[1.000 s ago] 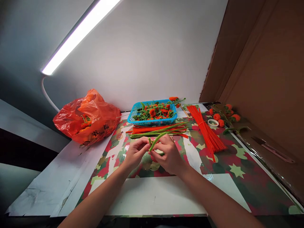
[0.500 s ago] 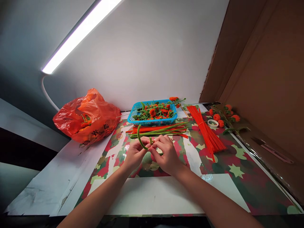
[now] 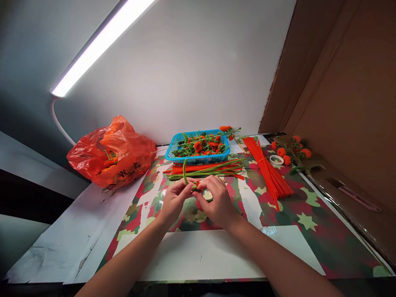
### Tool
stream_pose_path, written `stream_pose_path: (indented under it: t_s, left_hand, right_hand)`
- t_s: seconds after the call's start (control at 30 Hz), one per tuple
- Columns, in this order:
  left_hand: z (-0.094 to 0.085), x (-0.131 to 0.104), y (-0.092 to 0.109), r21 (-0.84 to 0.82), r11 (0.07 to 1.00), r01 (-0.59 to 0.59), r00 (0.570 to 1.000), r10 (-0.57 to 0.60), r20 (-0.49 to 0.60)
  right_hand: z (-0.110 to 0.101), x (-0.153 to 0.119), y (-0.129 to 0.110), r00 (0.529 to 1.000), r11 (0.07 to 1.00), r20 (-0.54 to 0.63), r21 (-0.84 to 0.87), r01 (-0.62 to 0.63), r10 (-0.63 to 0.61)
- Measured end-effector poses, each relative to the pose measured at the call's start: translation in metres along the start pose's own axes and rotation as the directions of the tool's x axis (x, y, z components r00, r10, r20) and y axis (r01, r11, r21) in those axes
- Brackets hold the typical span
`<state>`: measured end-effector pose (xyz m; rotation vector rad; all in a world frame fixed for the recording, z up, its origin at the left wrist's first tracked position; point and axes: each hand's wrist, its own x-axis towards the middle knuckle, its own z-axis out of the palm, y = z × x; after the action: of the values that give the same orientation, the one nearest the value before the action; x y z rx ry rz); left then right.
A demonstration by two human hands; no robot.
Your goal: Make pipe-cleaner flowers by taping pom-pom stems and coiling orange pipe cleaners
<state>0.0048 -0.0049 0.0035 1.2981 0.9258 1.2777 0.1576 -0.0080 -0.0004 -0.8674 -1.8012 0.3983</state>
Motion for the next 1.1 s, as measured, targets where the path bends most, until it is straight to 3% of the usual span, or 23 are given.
stream_pose_path:
  t_s: [0.27, 0.53, 0.63, 0.73, 0.8, 0.9, 0.97, 1.03, 1.1]
  left_hand:
    - [0.000, -0.001, -0.003, 0.038, 0.997, -0.070, 0.995, 0.073, -0.071]
    - [0.003, -0.003, -0.006, 0.097, 0.987, -0.130, 0.988, 0.138, -0.072]
    - [0.006, -0.004, -0.010, 0.106, 0.981, -0.162, 0.977, 0.175, -0.125]
    - [0.009, -0.004, -0.013, 0.197, 0.941, -0.276, 0.933, 0.312, -0.181]
    - [0.010, -0.004, -0.013, 0.314, 0.874, -0.372, 0.884, 0.436, -0.168]
    - [0.008, -0.005, -0.012, 0.479, 0.720, -0.502, 0.795, 0.602, -0.071]
    - [0.006, -0.005, -0.012, 0.545, 0.608, -0.577, 0.733, 0.680, 0.017]
    - [0.004, -0.005, -0.011, 0.564, 0.531, -0.632, 0.686, 0.723, 0.088]
    - [0.004, -0.005, -0.011, 0.554, 0.514, -0.655, 0.671, 0.733, 0.112]
  right_hand:
    - [0.003, 0.000, 0.002, 0.987, 0.991, -0.107, -0.067, 0.112, -0.119]
    - [0.002, 0.000, 0.004, 0.985, 0.973, -0.081, -0.186, 0.134, -0.151]
    - [0.004, 0.001, 0.002, 0.996, 0.986, -0.061, -0.154, 0.060, -0.070]
    - [0.011, 0.003, -0.003, 0.984, 0.984, -0.048, 0.049, -0.171, 0.173]
    - [0.014, 0.005, -0.008, 0.910, 0.873, 0.022, 0.272, -0.404, 0.414]
    - [0.014, 0.009, -0.014, 0.711, 0.494, 0.269, 0.562, -0.663, 0.649]
    - [0.011, 0.010, -0.015, 0.563, 0.184, 0.456, 0.641, -0.745, 0.689]
    - [0.007, 0.010, -0.013, 0.424, -0.096, 0.629, 0.622, -0.777, 0.652]
    - [0.005, 0.009, -0.011, 0.356, -0.246, 0.727, 0.579, -0.777, 0.587]
